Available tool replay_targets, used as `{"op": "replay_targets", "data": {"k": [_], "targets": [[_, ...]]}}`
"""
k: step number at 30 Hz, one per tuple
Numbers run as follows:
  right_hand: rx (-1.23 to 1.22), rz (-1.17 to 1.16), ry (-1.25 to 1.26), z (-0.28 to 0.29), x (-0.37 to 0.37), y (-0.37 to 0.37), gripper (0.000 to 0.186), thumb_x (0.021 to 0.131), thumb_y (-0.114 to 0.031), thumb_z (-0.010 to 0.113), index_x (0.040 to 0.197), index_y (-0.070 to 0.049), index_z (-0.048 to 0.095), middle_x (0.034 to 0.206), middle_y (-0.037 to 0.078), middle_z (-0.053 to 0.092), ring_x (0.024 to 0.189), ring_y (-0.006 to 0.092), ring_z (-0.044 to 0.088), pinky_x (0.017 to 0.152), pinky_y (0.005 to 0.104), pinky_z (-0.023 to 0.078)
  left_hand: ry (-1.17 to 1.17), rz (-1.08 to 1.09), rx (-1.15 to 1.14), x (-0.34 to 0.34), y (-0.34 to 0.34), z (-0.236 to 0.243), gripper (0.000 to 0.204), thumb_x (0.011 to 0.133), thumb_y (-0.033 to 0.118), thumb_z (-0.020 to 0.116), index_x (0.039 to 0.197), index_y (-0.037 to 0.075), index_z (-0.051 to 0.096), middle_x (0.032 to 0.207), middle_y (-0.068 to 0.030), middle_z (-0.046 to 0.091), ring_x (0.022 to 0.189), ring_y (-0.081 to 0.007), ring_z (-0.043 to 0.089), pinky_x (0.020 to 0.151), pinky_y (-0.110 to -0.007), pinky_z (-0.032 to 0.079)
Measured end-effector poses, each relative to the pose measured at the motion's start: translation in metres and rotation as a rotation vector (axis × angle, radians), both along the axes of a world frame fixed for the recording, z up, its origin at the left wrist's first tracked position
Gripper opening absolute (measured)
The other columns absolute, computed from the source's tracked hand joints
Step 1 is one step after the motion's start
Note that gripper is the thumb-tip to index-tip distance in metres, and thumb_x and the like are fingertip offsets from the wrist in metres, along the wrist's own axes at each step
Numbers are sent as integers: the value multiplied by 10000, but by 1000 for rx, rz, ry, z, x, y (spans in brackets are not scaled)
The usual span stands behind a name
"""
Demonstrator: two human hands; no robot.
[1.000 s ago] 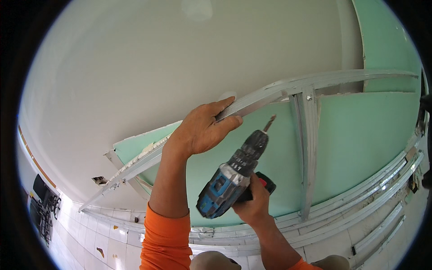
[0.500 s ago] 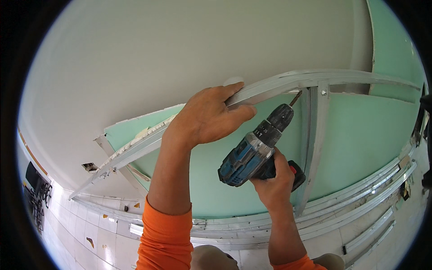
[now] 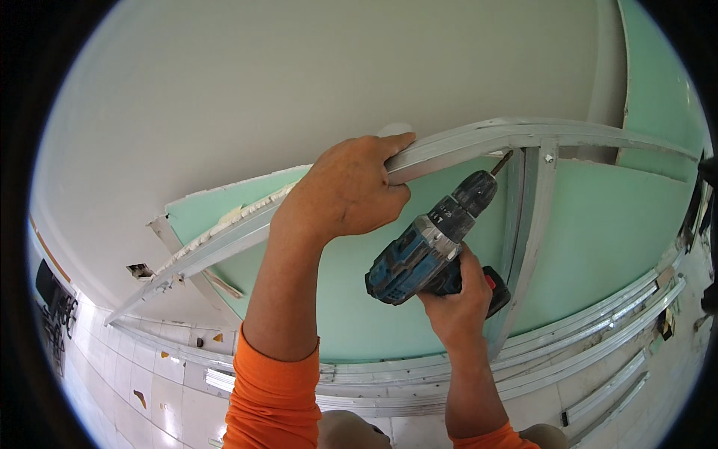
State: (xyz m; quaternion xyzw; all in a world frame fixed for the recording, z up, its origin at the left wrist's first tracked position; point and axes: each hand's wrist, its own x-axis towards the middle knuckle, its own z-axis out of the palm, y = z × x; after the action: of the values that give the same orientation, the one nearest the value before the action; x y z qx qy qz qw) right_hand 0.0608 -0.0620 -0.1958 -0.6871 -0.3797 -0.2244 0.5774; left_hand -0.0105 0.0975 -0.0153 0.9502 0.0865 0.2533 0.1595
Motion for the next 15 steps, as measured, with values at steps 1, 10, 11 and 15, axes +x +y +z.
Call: {"op": "replay_targets", "data": {"k": [1,10,11,15], "targets": [[13,10,7,0,1,0,829,572,17,940,1317,-8,578,1085,160,671,991,348,720,842,405,580,2,3,-6,0,0,0,672,782,128,637,1437,-16,597,793,-249,705,674,-277,682,729,-382,554],[4,-16,19,2,6,-3,815,583,15,928,1316,-11,572,1098,162,671,999,353,724,851,404,588,10,11,-1,0,-2,2,700,765,119,625,1453,-5,588,788,-246,706,667,-275,679,717,-385,553],[-4,-21,19,2,6,-3,816,583,14,927,1316,-11,571,1097,162,670,1002,352,724,854,404,587,11,13,3,0,-2,2,702,763,121,626,1453,-3,589,793,-246,708,670,-277,681,721,-389,554],[8,3,44,2,6,-3,815,588,12,927,1319,-12,569,1100,165,671,1012,348,723,865,401,585,25,26,-29,-1,-3,2,707,756,125,628,1453,8,596,841,-254,720,699,-282,693,745,-395,560]]}}
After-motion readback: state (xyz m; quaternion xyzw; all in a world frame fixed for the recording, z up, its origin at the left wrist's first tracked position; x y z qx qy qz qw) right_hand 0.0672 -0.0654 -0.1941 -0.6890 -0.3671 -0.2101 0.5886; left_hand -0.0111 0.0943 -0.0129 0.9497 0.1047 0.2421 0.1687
